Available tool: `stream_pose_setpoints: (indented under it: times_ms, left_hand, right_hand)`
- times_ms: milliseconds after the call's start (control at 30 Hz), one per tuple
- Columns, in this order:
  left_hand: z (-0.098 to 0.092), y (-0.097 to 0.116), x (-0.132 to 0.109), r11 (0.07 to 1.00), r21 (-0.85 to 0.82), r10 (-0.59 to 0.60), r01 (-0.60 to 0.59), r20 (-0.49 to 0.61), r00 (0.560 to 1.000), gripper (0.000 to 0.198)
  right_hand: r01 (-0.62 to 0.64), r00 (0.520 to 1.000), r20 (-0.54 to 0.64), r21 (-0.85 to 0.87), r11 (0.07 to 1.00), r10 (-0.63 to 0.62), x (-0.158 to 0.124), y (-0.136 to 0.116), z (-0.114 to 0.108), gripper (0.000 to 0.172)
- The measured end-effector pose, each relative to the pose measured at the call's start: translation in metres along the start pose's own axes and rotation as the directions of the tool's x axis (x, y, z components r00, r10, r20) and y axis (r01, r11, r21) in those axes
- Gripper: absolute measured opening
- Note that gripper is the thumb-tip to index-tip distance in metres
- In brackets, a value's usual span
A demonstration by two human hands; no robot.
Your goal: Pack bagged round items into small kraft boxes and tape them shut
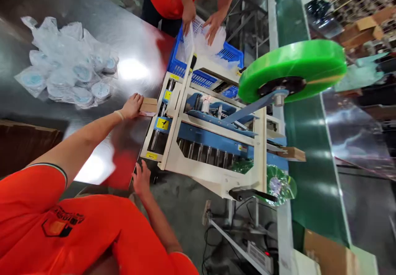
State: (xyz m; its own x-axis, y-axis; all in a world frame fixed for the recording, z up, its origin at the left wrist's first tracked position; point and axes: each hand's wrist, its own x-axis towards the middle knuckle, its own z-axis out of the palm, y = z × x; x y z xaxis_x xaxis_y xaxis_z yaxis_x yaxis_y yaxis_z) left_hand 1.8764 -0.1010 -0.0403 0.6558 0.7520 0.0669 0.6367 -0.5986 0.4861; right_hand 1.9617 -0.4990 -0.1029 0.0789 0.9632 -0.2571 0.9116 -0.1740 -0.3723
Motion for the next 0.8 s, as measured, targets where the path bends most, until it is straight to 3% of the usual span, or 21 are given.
stream_pose_setpoints:
  times_ms: [67, 133, 200, 267, 300, 367, 467, 533, 567, 600, 667, 733, 767, 800]
  left_hand:
    - [0.017, 0.023, 0.047, 0.995, -0.042, 0.096, -0.095, 0.019, 0.995, 0.098]
    - [0.037, 0.052, 0.078, 0.982, -0.089, 0.171, -0.167, 0.032, 0.985, 0.094]
    - [0.052, 0.080, 0.088, 0.966, -0.172, 0.195, -0.195, -0.015, 0.981, 0.099]
    - [0.058, 0.098, 0.070, 0.951, -0.264, 0.134, -0.163, -0.124, 0.983, 0.110]
    - [0.056, 0.102, 0.049, 0.947, -0.286, 0.097, -0.144, -0.173, 0.980, 0.110]
    - [0.042, 0.099, -0.017, 0.954, -0.274, 0.054, -0.118, -0.232, 0.971, 0.098]
    - [0.000, 0.080, -0.157, 0.965, -0.239, 0.021, -0.107, -0.338, 0.941, 0.074]
    - [-0.032, 0.065, -0.257, 0.979, -0.184, -0.155, 0.084, -0.415, 0.896, 0.067]
    - [-0.048, 0.056, -0.303, 0.959, -0.169, -0.283, 0.229, -0.479, 0.831, 0.066]
    - [-0.063, 0.046, -0.344, 0.909, -0.172, -0.408, 0.380, -0.554, 0.725, 0.066]
    - [-0.088, 0.025, -0.410, 0.746, -0.250, -0.579, 0.617, -0.702, 0.415, 0.068]
    - [-0.104, 0.003, -0.452, 0.571, -0.399, -0.650, 0.717, -0.754, 0.098, 0.072]
    - [-0.108, -0.007, -0.465, 0.504, -0.478, -0.678, 0.719, -0.735, -0.014, 0.071]
    - [-0.111, -0.017, -0.473, 0.454, -0.549, -0.713, 0.701, -0.696, -0.084, 0.068]
  right_hand:
    - [0.011, 0.998, -0.063, 0.033, 0.999, -0.009, -0.018, 0.011, 0.015, 0.055]
    - [0.069, 0.986, -0.160, 0.098, 0.993, -0.053, -0.023, 0.016, 0.022, 0.052]
    - [0.127, 0.975, -0.201, 0.136, 0.983, -0.098, -0.015, 0.017, 0.020, 0.046]
    - [0.145, 0.978, -0.170, 0.158, 0.977, -0.118, 0.003, 0.014, 0.009, 0.040]
    - [0.145, 0.982, -0.146, 0.176, 0.974, -0.120, 0.015, 0.012, 0.002, 0.039]
    - [0.158, 0.984, -0.116, 0.227, 0.961, -0.134, 0.043, 0.002, -0.015, 0.038]
    - [0.289, 0.954, -0.165, 0.304, 0.908, -0.248, 0.094, -0.037, -0.042, 0.038]
    - [0.438, 0.898, -0.211, 0.329, 0.836, -0.387, 0.128, -0.086, -0.058, 0.039]
    - [0.511, 0.859, -0.219, 0.333, 0.792, -0.462, 0.144, -0.117, -0.065, 0.039]
    - [0.576, 0.817, -0.212, 0.332, 0.747, -0.536, 0.158, -0.152, -0.071, 0.040]
    - [0.681, 0.727, -0.174, 0.309, 0.664, -0.665, 0.182, -0.231, -0.079, 0.041]
    - [0.748, 0.655, -0.123, 0.241, 0.618, -0.745, 0.198, -0.310, -0.082, 0.042]
    - [0.762, 0.640, -0.080, 0.189, 0.619, -0.764, 0.202, -0.346, -0.082, 0.042]
    - [0.765, 0.639, -0.024, 0.134, 0.631, -0.769, 0.203, -0.378, -0.081, 0.042]
